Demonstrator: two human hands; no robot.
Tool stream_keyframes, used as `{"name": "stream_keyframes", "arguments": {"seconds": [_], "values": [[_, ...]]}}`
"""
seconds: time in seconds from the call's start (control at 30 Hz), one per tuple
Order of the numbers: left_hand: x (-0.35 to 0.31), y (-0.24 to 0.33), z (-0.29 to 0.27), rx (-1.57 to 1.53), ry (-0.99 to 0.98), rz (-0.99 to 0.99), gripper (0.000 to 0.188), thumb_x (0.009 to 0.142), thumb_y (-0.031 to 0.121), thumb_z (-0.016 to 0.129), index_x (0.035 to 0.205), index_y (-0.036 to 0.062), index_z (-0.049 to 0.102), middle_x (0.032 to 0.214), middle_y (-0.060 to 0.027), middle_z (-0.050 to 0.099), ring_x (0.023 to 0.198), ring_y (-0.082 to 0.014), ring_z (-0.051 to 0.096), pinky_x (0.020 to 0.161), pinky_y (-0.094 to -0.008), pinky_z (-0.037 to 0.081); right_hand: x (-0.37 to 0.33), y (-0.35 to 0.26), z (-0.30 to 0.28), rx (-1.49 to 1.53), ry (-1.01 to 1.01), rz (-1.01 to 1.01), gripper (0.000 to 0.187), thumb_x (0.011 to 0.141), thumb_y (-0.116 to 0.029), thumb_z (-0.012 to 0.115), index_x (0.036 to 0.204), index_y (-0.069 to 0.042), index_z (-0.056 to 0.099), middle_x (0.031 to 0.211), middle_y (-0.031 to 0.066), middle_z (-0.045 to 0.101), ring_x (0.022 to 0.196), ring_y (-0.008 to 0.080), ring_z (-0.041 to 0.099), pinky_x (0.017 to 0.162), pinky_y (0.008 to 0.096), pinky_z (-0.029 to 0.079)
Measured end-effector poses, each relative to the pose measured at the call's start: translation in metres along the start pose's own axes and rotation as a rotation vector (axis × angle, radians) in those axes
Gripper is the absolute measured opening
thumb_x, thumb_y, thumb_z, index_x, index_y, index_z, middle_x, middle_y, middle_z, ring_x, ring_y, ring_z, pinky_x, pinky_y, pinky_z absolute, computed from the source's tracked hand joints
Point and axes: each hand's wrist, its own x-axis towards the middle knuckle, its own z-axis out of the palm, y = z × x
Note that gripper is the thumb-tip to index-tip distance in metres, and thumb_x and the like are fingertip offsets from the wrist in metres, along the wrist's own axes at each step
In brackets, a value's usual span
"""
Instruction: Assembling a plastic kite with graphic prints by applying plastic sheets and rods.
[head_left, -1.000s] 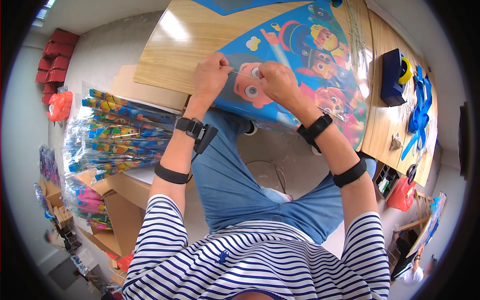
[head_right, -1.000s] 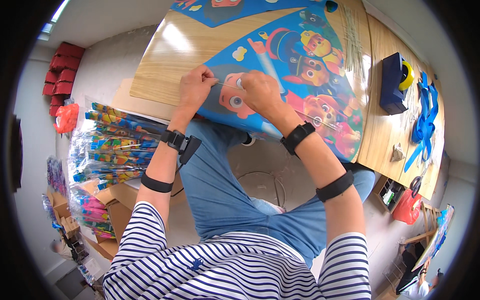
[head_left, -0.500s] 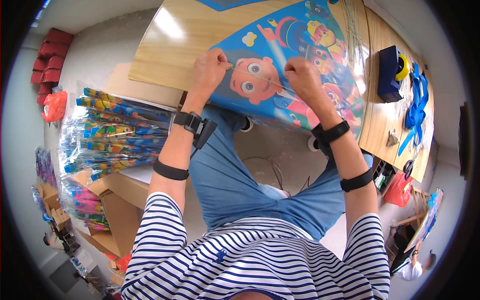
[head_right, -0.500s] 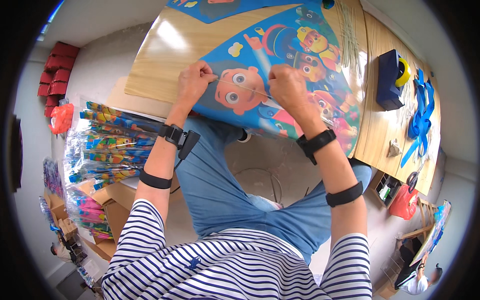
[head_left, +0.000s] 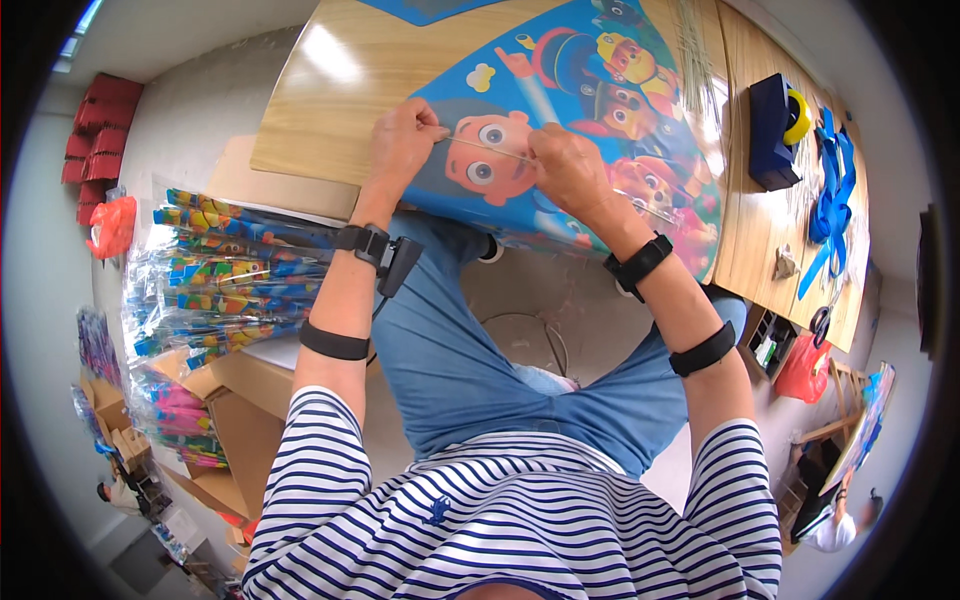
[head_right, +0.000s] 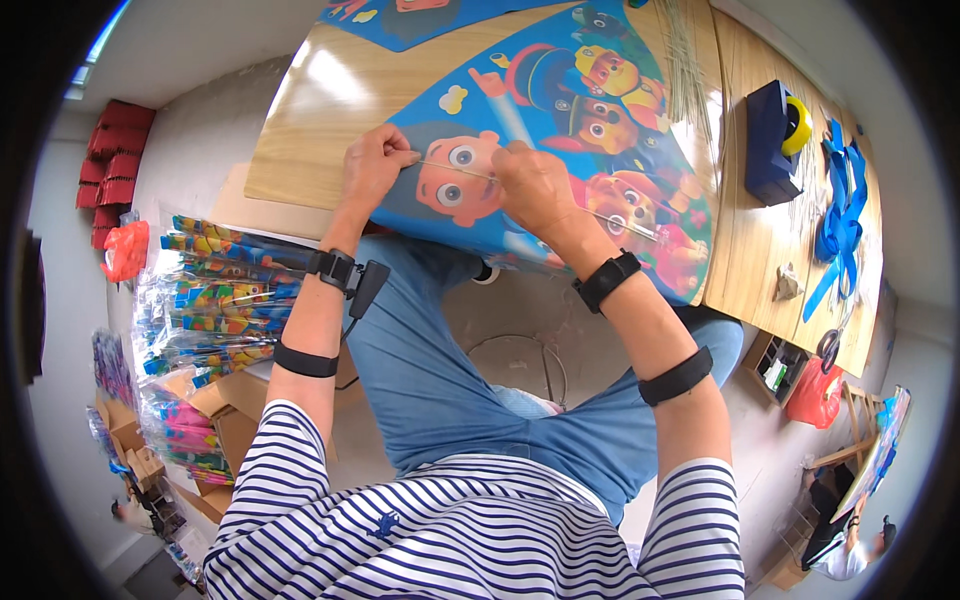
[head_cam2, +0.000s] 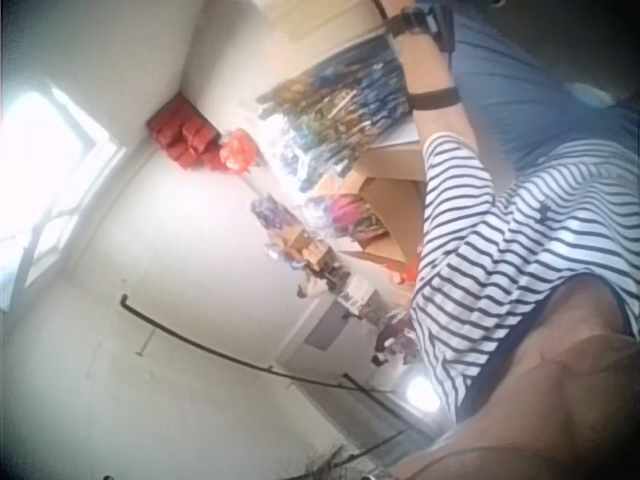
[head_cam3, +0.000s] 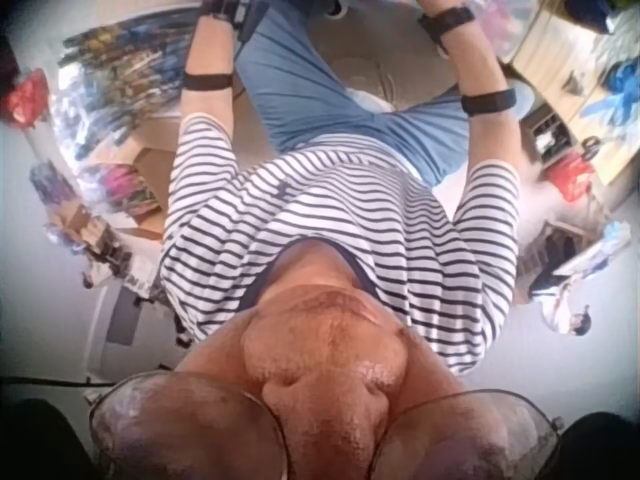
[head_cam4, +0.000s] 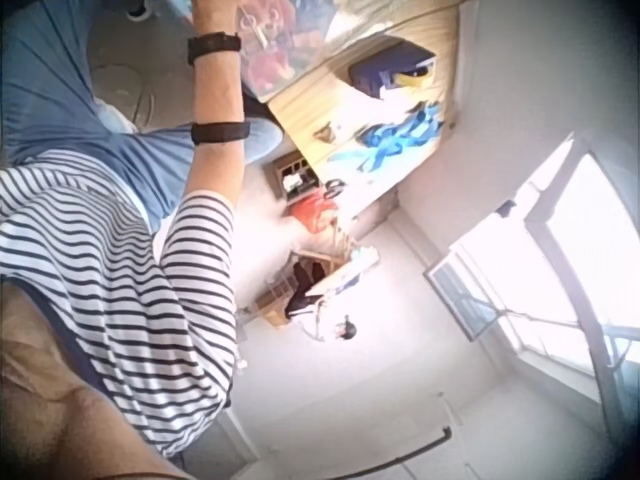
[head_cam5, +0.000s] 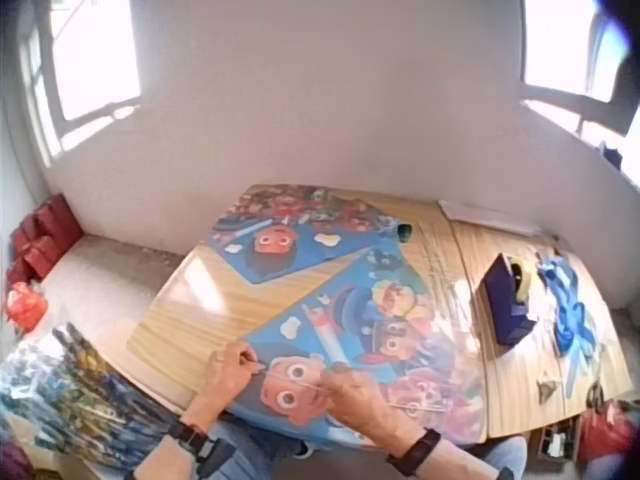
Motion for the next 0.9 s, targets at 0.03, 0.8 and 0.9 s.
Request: {"name": "stream_keyframes", "arguments": {"seconds": [0.03, 0.8, 0.9], "values": [[0.001, 0.0, 0.001, -0.006, 0.0, -0.005, 0.016, 0.071, 0.011, 0.078, 0.079, 0.0027, 0.066, 0.069, -0.006, 0.063, 0.065, -0.0162, 0.058, 0.063, -0.0311, 0.048, 0.0, -0.001, 0.0, -0.035, -0.012, -0.03, 0.008, 0.078, -0.001, 0.057, 0.083, 0.001, 0.063, 0.086, 0.0206, 0.063, 0.078, 0.0399, 0.063, 0.067, 0.0466, 0.05], [0.009, 0.001, -0.003, 0.052, -0.07, -0.03, 0.014, 0.073, 0.011, 0.078, 0.077, 0.0035, 0.067, 0.069, -0.0016, 0.062, 0.065, -0.0115, 0.056, 0.063, -0.0274, 0.047, -0.106, 0.072, -0.084, 0.009, 0.065, 0.076, 0.019, 0.076, -0.017, 0.071, 0.081, -0.002, 0.061, 0.085, 0.0171, 0.064, 0.077, 0.0385, 0.062, 0.067, 0.0476, 0.049], [0.01, 0.0, -0.006, 0.067, -0.069, -0.04, 0.014, 0.073, 0.011, 0.078, 0.077, 0.0037, 0.067, 0.069, -0.0016, 0.062, 0.065, -0.0115, 0.056, 0.062, -0.0274, 0.047, -0.125, 0.086, -0.095, -0.037, 0.048, 0.142, 0.015, 0.078, -0.014, 0.068, 0.081, -0.001, 0.061, 0.085, 0.0178, 0.064, 0.079, 0.039, 0.062, 0.067, 0.0475, 0.049]]}}
